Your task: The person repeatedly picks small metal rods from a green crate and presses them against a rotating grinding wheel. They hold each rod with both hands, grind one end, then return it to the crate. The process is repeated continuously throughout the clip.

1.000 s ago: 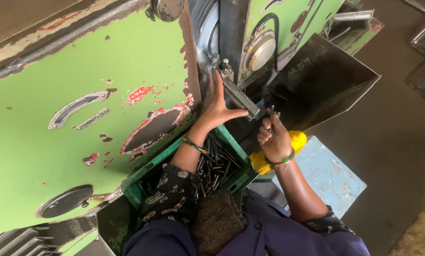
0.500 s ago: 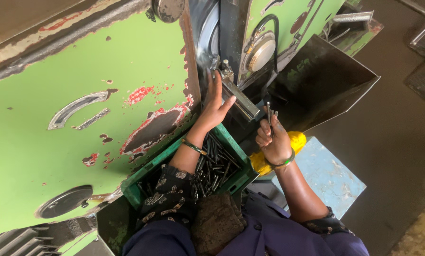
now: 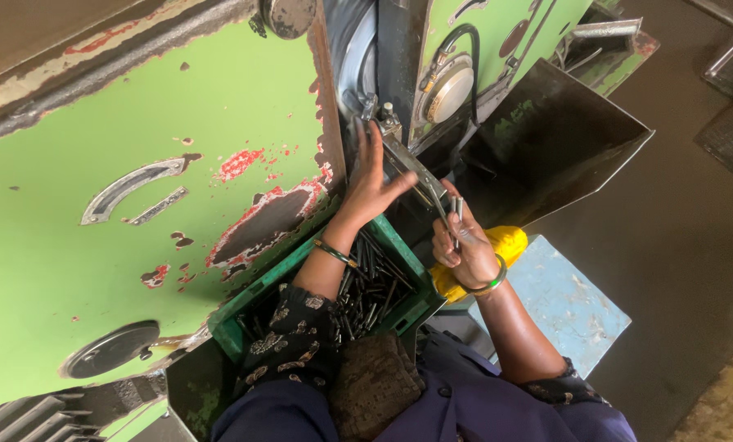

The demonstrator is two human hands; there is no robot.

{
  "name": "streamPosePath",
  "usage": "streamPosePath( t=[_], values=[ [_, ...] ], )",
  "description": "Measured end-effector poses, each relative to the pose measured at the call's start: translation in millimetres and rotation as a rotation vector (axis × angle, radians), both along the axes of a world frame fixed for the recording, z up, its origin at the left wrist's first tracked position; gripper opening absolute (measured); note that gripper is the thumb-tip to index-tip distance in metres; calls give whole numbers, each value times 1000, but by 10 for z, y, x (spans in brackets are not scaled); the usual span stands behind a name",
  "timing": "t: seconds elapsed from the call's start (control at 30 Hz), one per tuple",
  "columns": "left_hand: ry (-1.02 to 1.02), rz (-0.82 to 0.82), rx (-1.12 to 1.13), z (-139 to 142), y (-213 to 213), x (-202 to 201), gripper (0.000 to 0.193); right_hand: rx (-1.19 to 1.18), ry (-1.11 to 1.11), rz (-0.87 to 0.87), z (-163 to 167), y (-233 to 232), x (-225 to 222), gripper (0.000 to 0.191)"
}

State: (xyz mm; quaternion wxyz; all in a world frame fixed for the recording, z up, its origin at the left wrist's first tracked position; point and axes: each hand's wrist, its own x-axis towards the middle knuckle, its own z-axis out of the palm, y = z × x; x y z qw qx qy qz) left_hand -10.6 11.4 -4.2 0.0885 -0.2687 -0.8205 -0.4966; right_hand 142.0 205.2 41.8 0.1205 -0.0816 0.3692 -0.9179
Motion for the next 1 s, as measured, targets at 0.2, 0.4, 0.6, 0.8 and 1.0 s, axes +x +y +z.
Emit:
streamPosePath(
  t=[0.2, 0.4, 0.6, 0.8, 1.0],
  values=[
    [-59, -45, -46, 84, -4, 38, 155, 77, -36, -49, 1, 3, -44, 65],
    [-20, -125, 17, -6, -44, -17, 130, 88, -101, -147, -68, 25, -93, 60],
    [-18, 54, 14, -178, 50, -4, 82, 56, -191, -252, -133, 47, -134, 55],
    [79, 125, -51, -116, 72, 6, 98, 91, -168, -266, -190, 57, -135, 52],
    [-59, -74, 17, 79, -2, 52, 148, 114, -155, -294, -212, 57, -124, 45]
  ],
)
